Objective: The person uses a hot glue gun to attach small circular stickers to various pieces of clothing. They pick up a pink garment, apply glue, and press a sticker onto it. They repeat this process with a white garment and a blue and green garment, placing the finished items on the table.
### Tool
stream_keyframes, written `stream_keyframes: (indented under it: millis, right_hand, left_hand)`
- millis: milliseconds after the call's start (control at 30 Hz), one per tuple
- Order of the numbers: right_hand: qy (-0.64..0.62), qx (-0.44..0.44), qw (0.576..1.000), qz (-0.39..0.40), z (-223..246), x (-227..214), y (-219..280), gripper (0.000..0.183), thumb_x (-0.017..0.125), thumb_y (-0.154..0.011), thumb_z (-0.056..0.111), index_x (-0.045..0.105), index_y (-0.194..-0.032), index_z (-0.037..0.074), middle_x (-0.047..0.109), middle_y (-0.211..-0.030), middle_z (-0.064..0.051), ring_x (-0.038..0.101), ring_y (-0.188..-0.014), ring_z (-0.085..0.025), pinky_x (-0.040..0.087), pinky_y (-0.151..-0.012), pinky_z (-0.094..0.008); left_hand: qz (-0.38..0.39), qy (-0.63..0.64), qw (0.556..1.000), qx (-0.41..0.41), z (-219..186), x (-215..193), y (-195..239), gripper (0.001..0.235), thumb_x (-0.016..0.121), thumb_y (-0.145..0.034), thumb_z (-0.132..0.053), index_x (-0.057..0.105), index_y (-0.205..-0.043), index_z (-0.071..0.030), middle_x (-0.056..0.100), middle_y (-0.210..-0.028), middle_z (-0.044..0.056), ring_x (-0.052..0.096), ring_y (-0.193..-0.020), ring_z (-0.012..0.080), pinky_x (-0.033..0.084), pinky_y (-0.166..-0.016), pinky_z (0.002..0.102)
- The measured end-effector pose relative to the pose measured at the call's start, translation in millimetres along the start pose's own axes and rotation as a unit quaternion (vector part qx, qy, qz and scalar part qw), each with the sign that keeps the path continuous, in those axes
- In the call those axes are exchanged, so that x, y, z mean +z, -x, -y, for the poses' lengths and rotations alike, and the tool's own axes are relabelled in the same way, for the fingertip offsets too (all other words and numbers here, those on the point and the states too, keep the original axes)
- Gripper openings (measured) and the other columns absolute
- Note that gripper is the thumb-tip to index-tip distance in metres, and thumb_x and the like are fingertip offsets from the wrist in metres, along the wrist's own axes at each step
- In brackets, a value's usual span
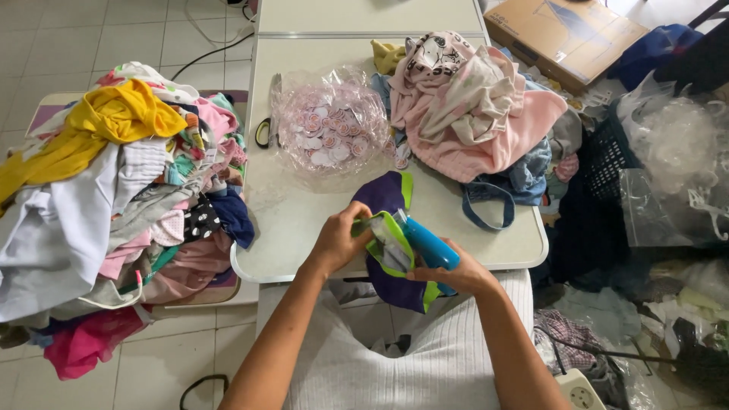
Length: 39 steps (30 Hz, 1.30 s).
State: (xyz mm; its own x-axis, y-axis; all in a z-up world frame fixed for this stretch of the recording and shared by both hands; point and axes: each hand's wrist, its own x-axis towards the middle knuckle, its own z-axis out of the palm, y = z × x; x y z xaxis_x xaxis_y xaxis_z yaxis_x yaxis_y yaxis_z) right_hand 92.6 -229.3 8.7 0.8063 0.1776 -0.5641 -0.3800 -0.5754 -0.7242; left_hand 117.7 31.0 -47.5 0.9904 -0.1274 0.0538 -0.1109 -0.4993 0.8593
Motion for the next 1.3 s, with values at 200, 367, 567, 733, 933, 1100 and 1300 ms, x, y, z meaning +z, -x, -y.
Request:
stream_keyframes:
  millis: [200,367,567,733,933,1100,1300]
  right_hand:
    - [-0.034,-0.17,0.982,-0.072,-12.5,-9.4,-30.4,0.037,0.098,-0.065,0.033,0.075,-0.084,0.012,0.071,-0.075,-0.007,0.07,-0.077,-0.023,0.055,-0.074,-0.036]
    - [-0.008,-0.158,0.985,-0.07,-25.7,9.5,-40.1,0.047,0.097,-0.068,0.043,0.065,-0.087,0.013,0.069,-0.078,-0.01,0.07,-0.084,-0.031,0.053,-0.076,-0.042]
    - [0.135,-0.177,0.973,-0.064,-23.7,26.2,-39.9,0.071,0.089,-0.069,0.056,0.051,-0.106,0.009,0.067,-0.093,-0.024,0.066,-0.096,-0.05,0.051,-0.08,-0.058]
    - [0.227,-0.22,0.945,-0.082,-58.1,34.9,-81.4,0.064,0.089,-0.062,0.037,0.048,-0.107,0.017,0.065,-0.089,-0.015,0.068,-0.094,-0.044,0.053,-0.076,-0.055]
    - [0.228,-0.175,0.91,-0.3,-95.9,5.6,-141.7,0.048,0.075,-0.066,0.024,0.058,-0.11,0.022,0.067,-0.092,-0.016,0.069,-0.091,-0.045,0.052,-0.08,-0.055]
    - [0.175,-0.176,0.907,-0.34,-111.1,-15.3,-141.2,0.048,0.072,-0.068,0.026,0.057,-0.113,0.019,0.066,-0.098,-0.018,0.066,-0.098,-0.046,0.051,-0.084,-0.057]
    - [0.095,-0.189,0.934,-0.289,-58.0,-23.6,-79.0,0.057,0.089,-0.06,0.033,0.062,-0.106,0.013,0.068,-0.091,-0.019,0.067,-0.097,-0.044,0.048,-0.085,-0.052]
  left_hand:
    - [-0.066,0.021,0.998,-0.009,31.4,31.2,30.0,0.025,0.064,-0.095,-0.034,0.066,-0.11,-0.014,0.075,-0.095,0.014,0.071,-0.097,0.0388,0.055,-0.085,0.051]
    - [-0.113,-0.115,0.984,0.07,73.4,56.8,38.1,0.021,0.058,-0.1,-0.029,0.065,-0.113,-0.014,0.066,-0.094,0.004,0.066,-0.094,0.0253,0.052,-0.085,0.04]
    - [-0.131,-0.168,0.973,0.088,78.6,62.9,40.6,0.013,0.061,-0.098,-0.023,0.062,-0.107,-0.013,0.059,-0.09,0.002,0.062,-0.091,0.0241,0.05,-0.082,0.039]
    - [-0.145,-0.135,0.977,0.082,63.5,54.2,42.7,0.008,0.056,-0.1,-0.022,0.057,-0.103,-0.015,0.058,-0.095,0.003,0.061,-0.096,0.0248,0.048,-0.084,0.039]
    - [-0.137,-0.11,0.981,0.081,73.5,59.4,41.3,0.01,0.064,-0.095,-0.017,0.055,-0.099,-0.016,0.059,-0.09,0.0,0.063,-0.093,0.0235,0.049,-0.086,0.039]
    - [-0.124,-0.139,0.98,0.071,66.3,56.8,41.2,0.029,0.07,-0.087,-0.017,0.062,-0.116,-0.017,0.062,-0.084,-0.001,0.062,-0.087,0.0222,0.048,-0.088,0.04]
    - [-0.115,-0.151,0.979,0.068,65.4,56.0,37.1,0.026,0.069,-0.091,-0.025,0.066,-0.117,-0.02,0.066,-0.089,-0.001,0.062,-0.09,0.0211,0.046,-0.09,0.04]
